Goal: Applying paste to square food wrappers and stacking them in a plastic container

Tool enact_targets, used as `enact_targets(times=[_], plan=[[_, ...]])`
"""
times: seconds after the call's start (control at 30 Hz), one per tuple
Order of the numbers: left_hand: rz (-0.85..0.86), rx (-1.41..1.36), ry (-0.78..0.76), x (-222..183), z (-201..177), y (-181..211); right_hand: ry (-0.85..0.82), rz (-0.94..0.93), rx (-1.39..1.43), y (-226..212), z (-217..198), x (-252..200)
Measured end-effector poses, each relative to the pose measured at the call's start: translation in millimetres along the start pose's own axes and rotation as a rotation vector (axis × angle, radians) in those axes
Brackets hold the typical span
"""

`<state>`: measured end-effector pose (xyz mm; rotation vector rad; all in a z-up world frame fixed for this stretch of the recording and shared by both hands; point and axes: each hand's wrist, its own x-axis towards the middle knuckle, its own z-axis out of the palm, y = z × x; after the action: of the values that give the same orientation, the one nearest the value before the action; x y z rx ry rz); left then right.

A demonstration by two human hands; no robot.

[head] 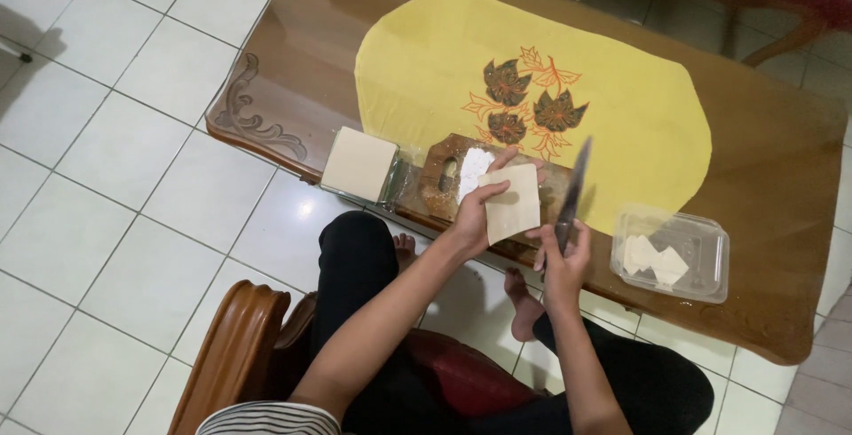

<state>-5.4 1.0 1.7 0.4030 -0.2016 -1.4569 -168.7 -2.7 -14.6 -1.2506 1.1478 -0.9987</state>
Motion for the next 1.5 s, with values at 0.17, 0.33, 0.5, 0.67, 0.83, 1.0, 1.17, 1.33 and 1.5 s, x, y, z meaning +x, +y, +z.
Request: enact_targets(times=[0.17, 0.33, 0.5, 0.67, 0.83, 1.0, 1.17, 1.33, 1.5], plan=[[-0.012, -0.025, -0.016, 2.5, -10.5, -16.1, 0.051, 0.022, 0.134, 15.6, -3.5, 6.9], [-0.030, -0.048, -0.050, 6.0, -16.6, -23.5, 0.092, 0.052, 0.190, -0.2, -4.3, 7.4], [-0.259, -0.125, -0.060, 25.7, -73.8, -57.6, 0.158, 0.047, 0.230, -6.0, -14.6, 14.3], [-0.362, -0.053, -0.154, 19.0, -61.5, -47.7, 0.146, -0.038, 0.235, -26.1, -15.1, 17.0], [-0.494, 0.183, -0.052, 3.7, -37.8, -19.8, 0.092, -0.050, 0.174, -34.6, -18.2, 20.3], [-0.614, 0.485, 0.083, 3.0, -28.9, -17.6, 0.076, -0.118, 0.066, -36.0, -16.9, 21.0], [-0.517, 0.412, 0.194, 4.4, -26.2, -16.4, 0.116, -0.213, -0.129, -45.8, -15.9, 16.7], [-0.310, 0.210, 0.260, 34.6, -83.4, -40.8, 0.058, -0.269, -0.328, -44.9, -6.2, 0.6], [-0.268, 0.066, 0.222, 21.4, -39.9, -26.7, -0.201, -0.245, -0.461, -29.7, 11.8, -6.5]])
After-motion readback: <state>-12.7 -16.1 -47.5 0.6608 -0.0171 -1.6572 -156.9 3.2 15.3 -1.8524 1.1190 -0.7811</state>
